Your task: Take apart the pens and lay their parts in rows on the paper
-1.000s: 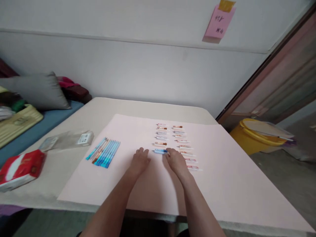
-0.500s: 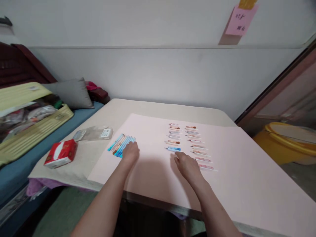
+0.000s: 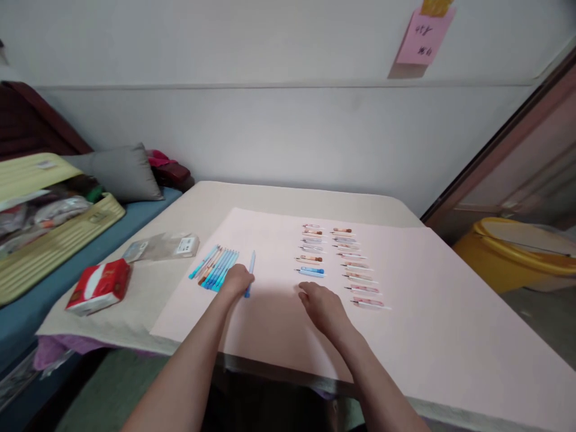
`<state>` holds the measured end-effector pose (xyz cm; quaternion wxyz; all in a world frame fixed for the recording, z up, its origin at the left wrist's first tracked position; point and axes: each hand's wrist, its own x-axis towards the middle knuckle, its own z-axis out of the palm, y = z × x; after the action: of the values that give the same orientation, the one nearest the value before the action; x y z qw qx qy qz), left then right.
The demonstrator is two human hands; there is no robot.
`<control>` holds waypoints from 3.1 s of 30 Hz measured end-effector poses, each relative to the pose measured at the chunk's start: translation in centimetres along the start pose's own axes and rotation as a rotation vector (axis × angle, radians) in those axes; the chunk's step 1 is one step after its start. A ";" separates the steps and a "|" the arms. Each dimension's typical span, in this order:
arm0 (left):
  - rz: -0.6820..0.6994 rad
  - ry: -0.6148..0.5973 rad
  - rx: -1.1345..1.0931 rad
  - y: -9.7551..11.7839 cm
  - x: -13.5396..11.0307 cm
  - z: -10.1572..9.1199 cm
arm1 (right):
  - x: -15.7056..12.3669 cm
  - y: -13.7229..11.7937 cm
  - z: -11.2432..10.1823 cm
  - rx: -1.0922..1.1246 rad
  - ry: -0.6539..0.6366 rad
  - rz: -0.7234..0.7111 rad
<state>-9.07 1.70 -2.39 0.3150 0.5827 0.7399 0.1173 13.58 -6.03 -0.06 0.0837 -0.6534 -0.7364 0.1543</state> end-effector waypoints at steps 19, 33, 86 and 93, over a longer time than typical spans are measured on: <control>0.127 -0.367 -1.370 4.6 -4.5 1.5 | 1.0 -2.1 0.5 1.587 -0.226 0.169; 0.167 -0.407 -1.527 5.8 -4.4 2.7 | 1.9 -3.6 0.8 1.522 -0.210 0.171; 0.157 -0.314 -1.438 6.5 -4.8 2.8 | 1.3 -3.1 0.4 1.542 -0.229 0.207; 0.171 -0.225 -1.361 6.6 -4.9 3.1 | 1.5 -2.6 0.8 0.962 0.083 0.066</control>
<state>-1.37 -1.57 0.46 0.6749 0.3204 0.4160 0.5185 10.71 -4.94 -0.07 0.4008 -0.5691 -0.5563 0.4538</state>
